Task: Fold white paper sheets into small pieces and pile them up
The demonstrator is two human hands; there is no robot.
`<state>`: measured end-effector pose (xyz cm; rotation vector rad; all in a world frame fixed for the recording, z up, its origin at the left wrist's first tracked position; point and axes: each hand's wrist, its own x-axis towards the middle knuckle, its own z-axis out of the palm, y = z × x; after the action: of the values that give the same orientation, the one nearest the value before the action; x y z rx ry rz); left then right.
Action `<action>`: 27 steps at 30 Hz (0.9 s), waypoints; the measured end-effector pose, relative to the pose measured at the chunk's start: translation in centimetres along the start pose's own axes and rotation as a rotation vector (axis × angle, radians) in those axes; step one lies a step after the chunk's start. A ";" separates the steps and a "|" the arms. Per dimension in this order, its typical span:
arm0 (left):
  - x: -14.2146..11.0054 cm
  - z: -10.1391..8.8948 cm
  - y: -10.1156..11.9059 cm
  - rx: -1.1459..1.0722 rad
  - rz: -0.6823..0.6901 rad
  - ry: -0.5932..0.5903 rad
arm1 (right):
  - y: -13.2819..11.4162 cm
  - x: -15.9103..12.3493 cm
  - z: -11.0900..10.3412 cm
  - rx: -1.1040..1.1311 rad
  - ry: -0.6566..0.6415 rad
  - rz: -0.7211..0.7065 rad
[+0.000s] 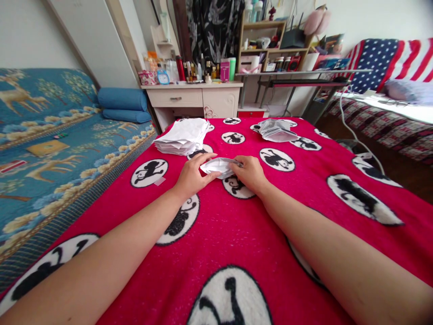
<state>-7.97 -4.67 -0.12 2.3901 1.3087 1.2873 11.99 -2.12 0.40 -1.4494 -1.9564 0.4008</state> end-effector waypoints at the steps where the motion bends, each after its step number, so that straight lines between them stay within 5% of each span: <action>1: 0.0 0.0 0.2 0.003 0.021 0.000 | 0.0 0.0 0.0 0.005 0.006 0.010; 9: -0.3 0.4 -0.4 0.011 0.076 -0.022 | 0.3 0.2 0.1 0.065 0.029 0.011; 17: -0.1 0.3 -0.4 -0.107 -0.142 0.035 | 0.2 -0.1 -0.4 0.226 -0.051 -0.028; 27: 0.0 0.2 -0.9 -0.142 -0.332 0.059 | 0.8 0.2 0.3 0.297 -0.005 -0.120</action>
<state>-8.46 -4.09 -0.68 1.9525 1.4964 1.3096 12.33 -1.64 -0.27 -1.1382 -1.8829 0.6118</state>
